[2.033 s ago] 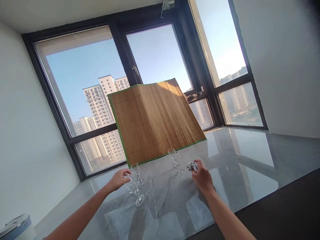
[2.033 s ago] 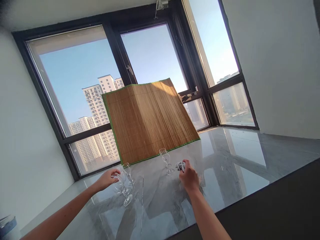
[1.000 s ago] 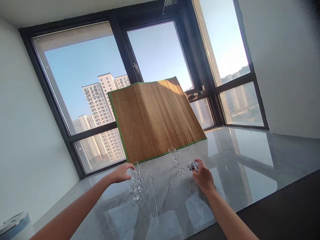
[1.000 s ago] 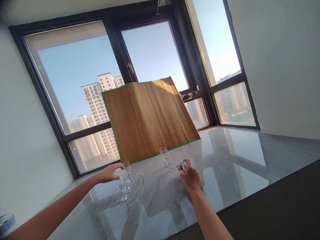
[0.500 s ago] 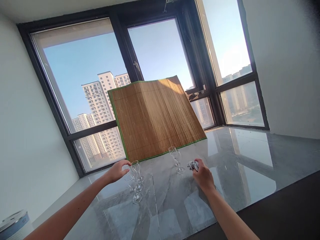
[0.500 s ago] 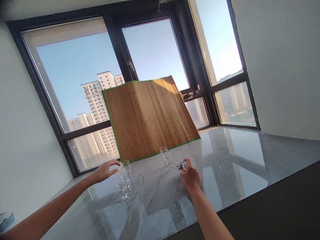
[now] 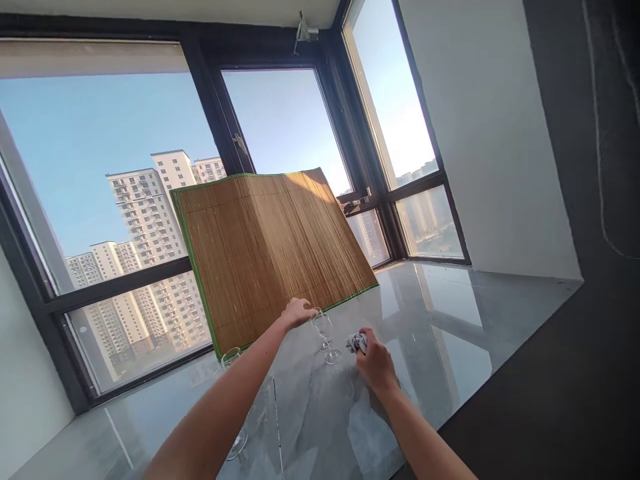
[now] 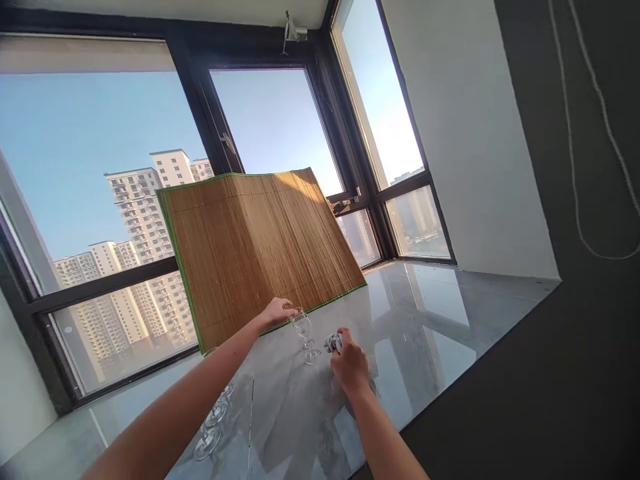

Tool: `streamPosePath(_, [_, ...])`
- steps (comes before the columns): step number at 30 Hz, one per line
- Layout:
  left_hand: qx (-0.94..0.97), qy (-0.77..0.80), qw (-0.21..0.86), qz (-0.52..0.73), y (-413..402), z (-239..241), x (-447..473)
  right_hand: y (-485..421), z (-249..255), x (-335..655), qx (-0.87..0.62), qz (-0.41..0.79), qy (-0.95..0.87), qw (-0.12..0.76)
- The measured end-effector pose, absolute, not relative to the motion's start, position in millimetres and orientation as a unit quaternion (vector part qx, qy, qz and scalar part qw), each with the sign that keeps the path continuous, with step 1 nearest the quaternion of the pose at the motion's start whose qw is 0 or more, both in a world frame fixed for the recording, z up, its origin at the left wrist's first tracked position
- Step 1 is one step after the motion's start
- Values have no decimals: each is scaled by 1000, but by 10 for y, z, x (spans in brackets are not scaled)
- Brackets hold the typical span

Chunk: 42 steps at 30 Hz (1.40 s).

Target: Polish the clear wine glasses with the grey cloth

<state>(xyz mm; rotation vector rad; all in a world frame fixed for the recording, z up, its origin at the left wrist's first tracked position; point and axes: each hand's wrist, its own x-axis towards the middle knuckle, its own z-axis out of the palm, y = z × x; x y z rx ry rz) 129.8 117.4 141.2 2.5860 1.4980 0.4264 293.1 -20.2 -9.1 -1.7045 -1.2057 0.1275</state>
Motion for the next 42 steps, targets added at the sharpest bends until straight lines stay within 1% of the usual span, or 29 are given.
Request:
streamPosePath(4, [860, 497, 103, 61, 1222, 1270, 1438, -186, -106, 2942, -698, 45, -502, 509])
streamPosePath(8, [858, 501, 105, 25, 1229, 1310, 1223, -183, -117, 2961, -696, 46, -506, 507])
streamPosePath(14, [850, 523, 69, 19, 1175, 1501, 380, -173, -125, 2970, -711, 48, -502, 491])
streamPosePath(20, [832, 554, 21, 22, 992, 1562, -365, -148, -179, 2973, -700, 42, -519, 489])
streamPosePath(24, [827, 561, 13, 27, 941, 1529, -527, -129, -215, 2987, -696, 57, -522, 490])
streamPosePath(32, [820, 571, 15, 30, 890, 1418, -531, -130, -204, 2983, -704, 57, -512, 490])
streamPosePath(37, [814, 576, 13, 76, 803, 1500, -538, -152, -181, 2981, -709, 56, -509, 485])
streamPosePath(42, [794, 568, -31, 213, 552, 1594, -652, -141, -174, 2982, -713, 54, -510, 478])
